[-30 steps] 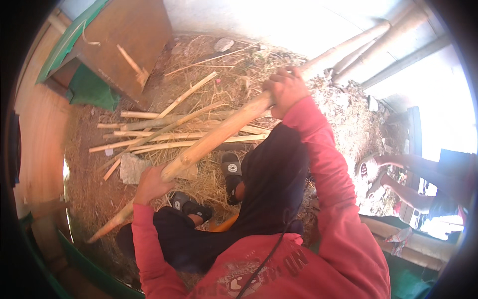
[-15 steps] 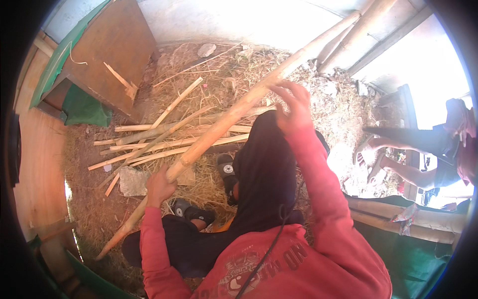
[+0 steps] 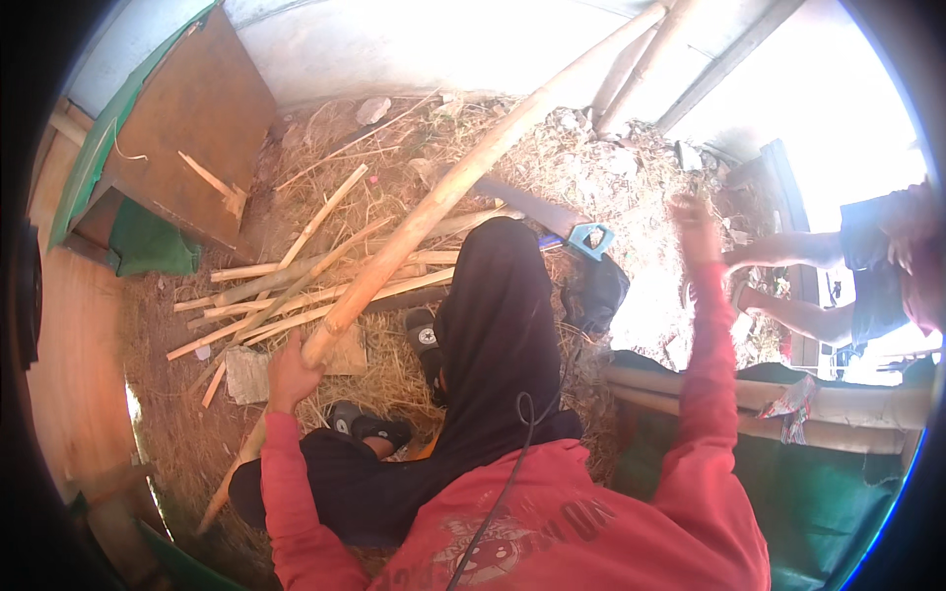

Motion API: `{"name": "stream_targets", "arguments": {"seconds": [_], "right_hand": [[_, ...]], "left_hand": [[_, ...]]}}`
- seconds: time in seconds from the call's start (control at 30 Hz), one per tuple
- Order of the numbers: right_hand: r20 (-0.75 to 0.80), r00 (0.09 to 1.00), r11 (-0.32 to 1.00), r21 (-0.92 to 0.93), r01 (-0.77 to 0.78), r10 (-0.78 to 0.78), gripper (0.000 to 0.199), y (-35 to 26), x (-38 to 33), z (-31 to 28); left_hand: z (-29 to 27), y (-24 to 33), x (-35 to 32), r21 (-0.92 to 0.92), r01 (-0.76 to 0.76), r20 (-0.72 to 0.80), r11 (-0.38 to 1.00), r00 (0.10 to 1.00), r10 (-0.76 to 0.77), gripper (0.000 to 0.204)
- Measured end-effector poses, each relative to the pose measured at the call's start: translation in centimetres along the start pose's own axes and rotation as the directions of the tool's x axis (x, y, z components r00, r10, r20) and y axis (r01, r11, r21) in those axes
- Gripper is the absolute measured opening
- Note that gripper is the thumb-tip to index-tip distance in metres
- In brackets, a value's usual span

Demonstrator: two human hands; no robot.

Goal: The person sits on the ground and uses a knife to shave the bark off a long wooden stick. They rotate the stick to remove the outer layer and then use a hand saw to cut the stick.

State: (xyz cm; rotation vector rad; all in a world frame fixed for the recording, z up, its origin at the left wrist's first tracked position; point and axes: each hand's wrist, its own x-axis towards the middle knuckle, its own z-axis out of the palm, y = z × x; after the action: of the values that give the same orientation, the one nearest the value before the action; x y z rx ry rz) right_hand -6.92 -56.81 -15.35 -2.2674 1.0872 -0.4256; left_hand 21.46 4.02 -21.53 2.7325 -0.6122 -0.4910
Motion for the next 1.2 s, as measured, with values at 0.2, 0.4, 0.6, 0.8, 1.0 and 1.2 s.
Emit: {"name": "stream_targets", "arguments": {"seconds": [0.2, 0.4, 0.6, 0.8, 1.0, 1.2], "right_hand": [[0.613, 0.744, 0.953, 0.056, 0.297, -0.267, 0.042, -4.9, -1.1, 27.9], [0.699, 0.408, 0.682, 0.154, 0.715, -0.587, 0.056, -9.2, -4.7, 54.1], [0.483, 0.601, 0.644, -0.097, 0.759, -0.636, 0.058, -17.3, -7.0, 57.5], [0.557, 0.755, 0.767, -0.295, 0.57, -0.347, 0.053, -14.5, 2.1, 53.3], [0.798, 0.378, 0.407, -0.184, 0.895, -0.47, 0.047, -12.8, 2.3, 53.4], [0.483, 0.488, 0.458, -0.188, 0.869, -0.727, 0.026, -18.9, 4.5, 50.0]], "left_hand": [[-0.5, -0.5, 0.0, -0.057, 0.034, -0.032, 0.998, 0.999, -0.036, 0.044], [-0.6, -1.3, -0.5, -0.125, 0.073, -0.043, 0.989, 0.996, -0.079, 0.043], [-0.6, -1.7, -0.7, -0.087, 0.089, -0.028, 0.992, 0.995, -0.091, 0.044], [-0.5, -1.6, 0.3, -0.107, 0.084, 0.009, 0.991, 0.996, -0.083, 0.042], [-0.9, -1.2, 0.4, -0.116, 0.085, 0.011, 0.99, 0.996, -0.084, 0.042], [-0.2, -1.7, 0.2, -0.076, 0.055, -0.021, 0.996, 0.998, -0.056, 0.041]]}}
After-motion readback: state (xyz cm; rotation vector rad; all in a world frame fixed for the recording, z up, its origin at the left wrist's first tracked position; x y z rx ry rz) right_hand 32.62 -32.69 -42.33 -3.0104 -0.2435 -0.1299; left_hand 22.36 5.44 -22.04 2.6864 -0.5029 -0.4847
